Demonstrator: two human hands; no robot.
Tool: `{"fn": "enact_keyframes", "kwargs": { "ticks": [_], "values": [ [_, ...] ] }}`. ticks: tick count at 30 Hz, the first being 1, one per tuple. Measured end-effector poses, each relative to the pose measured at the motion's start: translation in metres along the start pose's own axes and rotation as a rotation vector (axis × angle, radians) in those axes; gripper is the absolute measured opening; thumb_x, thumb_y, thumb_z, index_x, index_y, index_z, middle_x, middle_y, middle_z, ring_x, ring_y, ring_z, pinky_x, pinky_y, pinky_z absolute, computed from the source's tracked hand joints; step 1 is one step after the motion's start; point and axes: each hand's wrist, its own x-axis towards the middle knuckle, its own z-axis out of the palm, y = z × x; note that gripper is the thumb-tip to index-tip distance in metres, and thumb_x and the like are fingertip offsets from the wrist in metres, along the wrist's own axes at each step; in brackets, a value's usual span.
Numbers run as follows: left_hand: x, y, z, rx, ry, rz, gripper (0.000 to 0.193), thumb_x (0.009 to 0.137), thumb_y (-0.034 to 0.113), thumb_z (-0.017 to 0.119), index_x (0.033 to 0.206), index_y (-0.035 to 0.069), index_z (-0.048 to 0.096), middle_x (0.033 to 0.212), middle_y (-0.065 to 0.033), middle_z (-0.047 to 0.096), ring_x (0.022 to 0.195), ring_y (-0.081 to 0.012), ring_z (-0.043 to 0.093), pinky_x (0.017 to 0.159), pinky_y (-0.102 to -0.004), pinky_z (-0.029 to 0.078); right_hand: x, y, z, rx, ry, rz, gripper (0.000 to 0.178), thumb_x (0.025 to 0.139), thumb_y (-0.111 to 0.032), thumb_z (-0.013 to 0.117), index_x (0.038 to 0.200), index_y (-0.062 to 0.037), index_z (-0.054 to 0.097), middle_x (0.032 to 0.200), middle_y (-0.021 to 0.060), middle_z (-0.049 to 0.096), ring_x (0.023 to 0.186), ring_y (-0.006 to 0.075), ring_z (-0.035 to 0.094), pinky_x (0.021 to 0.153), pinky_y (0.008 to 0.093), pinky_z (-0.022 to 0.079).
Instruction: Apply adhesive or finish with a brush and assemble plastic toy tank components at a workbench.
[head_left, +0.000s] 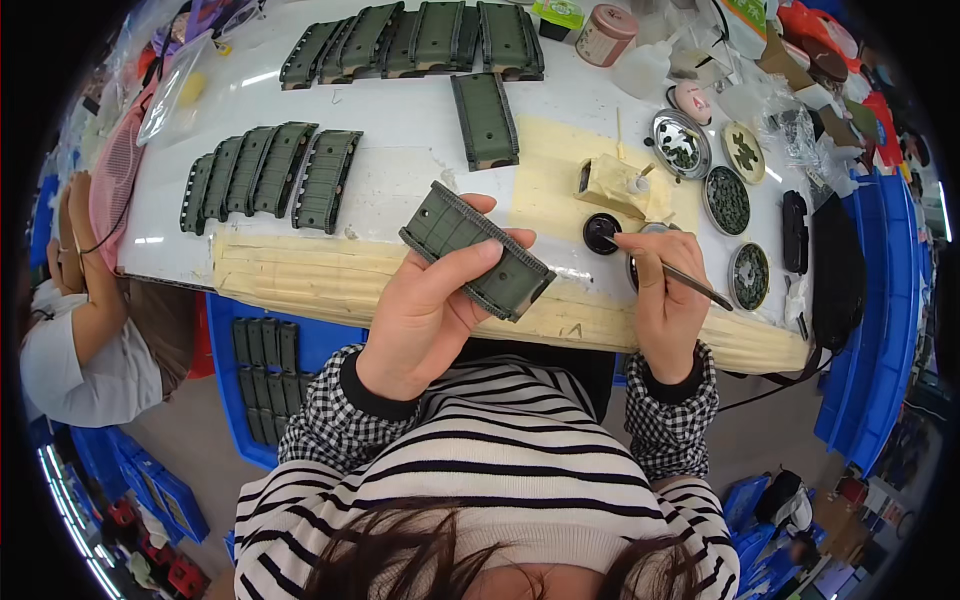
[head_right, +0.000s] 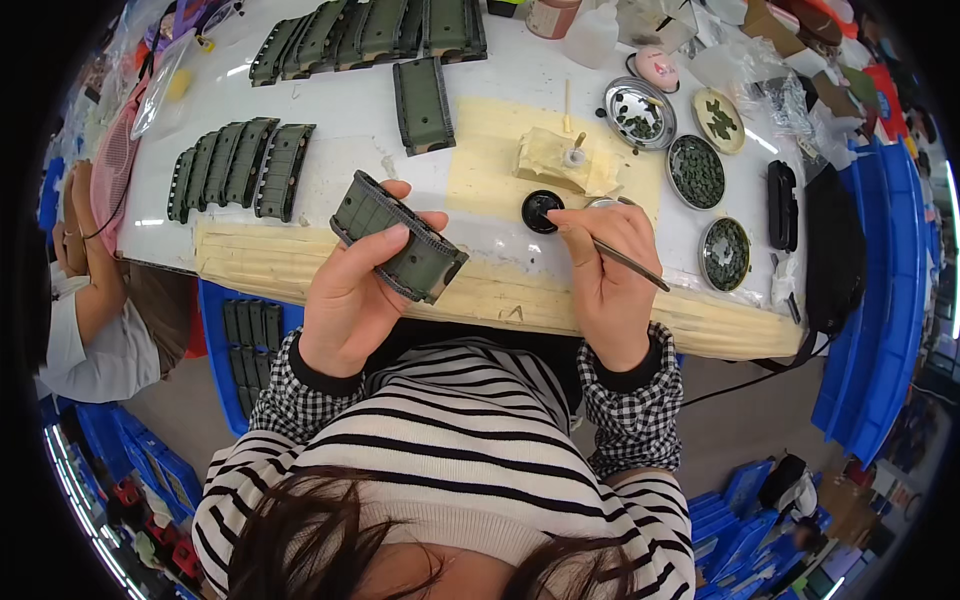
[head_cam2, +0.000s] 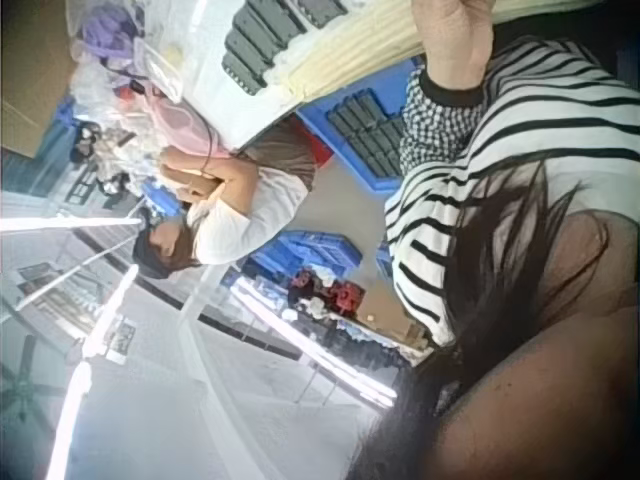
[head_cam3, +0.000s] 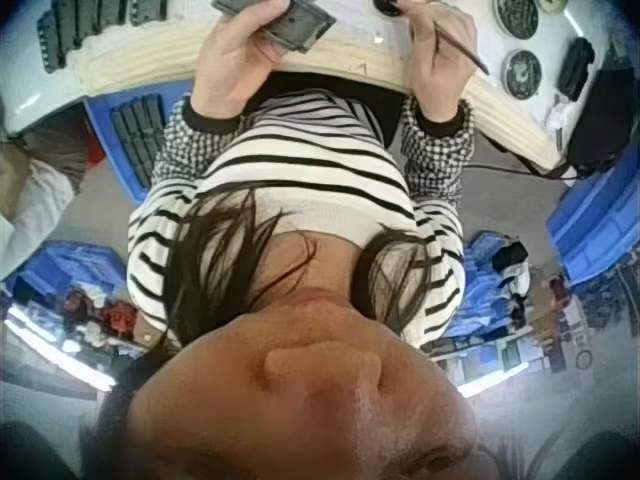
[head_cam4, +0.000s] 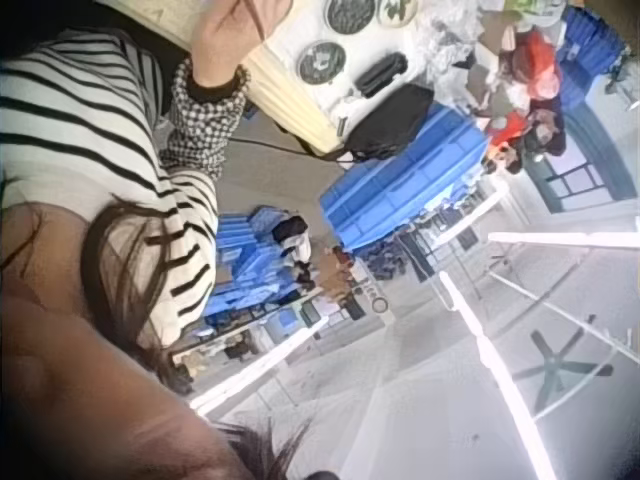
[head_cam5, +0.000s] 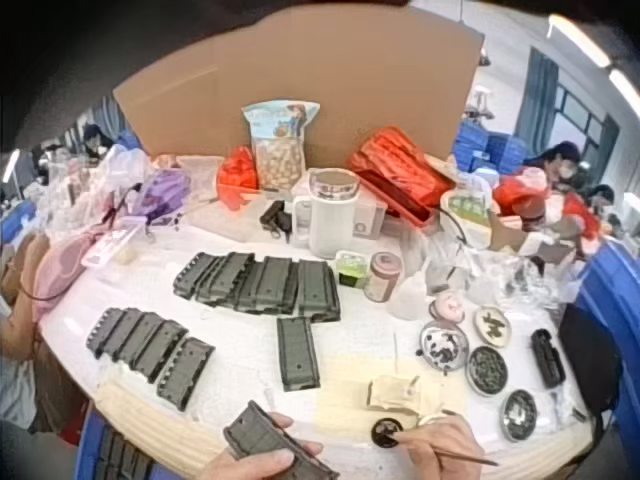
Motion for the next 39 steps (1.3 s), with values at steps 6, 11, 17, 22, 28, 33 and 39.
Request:
{"fn": "enact_keyframes", "kwargs": {
  "ticks": [6,11,17,22,28,33,39],
  "values": [
    [0.002,-0.001,-0.001,-0.049,0.0,0.026,0.042,0.094,0.008,0.051,0.134,0.008,0.04,0.122,-0.0186,0.057,0.105,-0.0254,0.062,0.086,-0.0381,0.056,0.0,0.001,-0.001,0.011,-0.001,-0.005,0.01,0.089,-0.007,0.062,0.09,-0.0015,0.07,0.081,0.0069,0.065,0.077,0.0234,0.053,0.072,0.0321,0.043],
    [0.001,-0.001,0.002,-0.058,0.011,0.045,0.043,0.094,0.007,0.051,0.135,0.007,0.039,0.125,-0.0188,0.055,0.108,-0.0258,0.061,0.087,-0.0371,0.055,-0.002,-0.012,-0.012,0.248,0.054,0.041,0.016,0.092,-0.007,0.056,0.09,0.0016,0.069,0.08,0.0086,0.065,0.076,0.0224,0.053,0.071,0.0319,0.043],
    [0.001,-0.003,0.009,-0.125,0.037,-0.006,0.043,0.092,0.005,0.054,0.134,0.006,0.041,0.126,-0.0179,0.054,0.108,-0.0224,0.061,0.09,-0.0339,0.054,-0.002,-0.044,-0.014,0.481,-0.072,-0.096,0.021,0.095,-0.011,0.052,0.097,0.0037,0.066,0.093,0.0154,0.066,0.089,0.0263,0.063,0.08,0.0336,0.048],
    [0.0,-0.006,0.008,-0.14,0.02,-0.015,0.042,0.092,0.006,0.054,0.133,0.005,0.042,0.125,-0.0173,0.055,0.108,-0.0212,0.061,0.091,-0.0328,0.054,-0.003,-0.046,0.0,0.62,-0.076,-0.053,0.02,0.095,-0.011,0.053,0.101,0.0042,0.066,0.1,0.0181,0.067,0.096,0.0286,0.065,0.083,0.0331,0.05],
    [0.0,-0.005,0.008,-0.182,-0.015,-0.023,0.039,0.091,0.004,0.058,0.127,0.005,0.043,0.122,-0.0166,0.056,0.109,-0.0208,0.06,0.09,-0.0317,0.055,-0.002,-0.047,-0.001,0.55,-0.078,-0.053,0.019,0.093,-0.009,0.054,0.099,0.0044,0.066,0.099,0.0176,0.069,0.088,0.0245,0.063,0.081,0.0319,0.049],
    [0.0,-0.005,0.008,-0.167,-0.017,-0.022,0.039,0.091,0.004,0.058,0.127,0.005,0.042,0.122,-0.0165,0.056,0.109,-0.0209,0.06,0.089,-0.0324,0.055,-0.002,-0.047,-0.001,0.539,-0.08,-0.047,0.018,0.093,-0.008,0.054,0.099,0.0045,0.066,0.099,0.0175,0.069,0.088,0.0243,0.063,0.081,0.0319,0.049],
    [0.0,-0.005,0.008,-0.165,-0.005,-0.016,0.039,0.091,0.004,0.058,0.127,0.005,0.042,0.121,-0.0163,0.056,0.108,-0.021,0.06,0.088,-0.0323,0.056,-0.001,-0.045,-0.004,0.49,-0.115,-0.079,0.017,0.092,-0.006,0.055,0.1,0.0049,0.066,0.098,0.0177,0.068,0.088,0.0242,0.064,0.08,0.0309,0.05]
  ]
}}
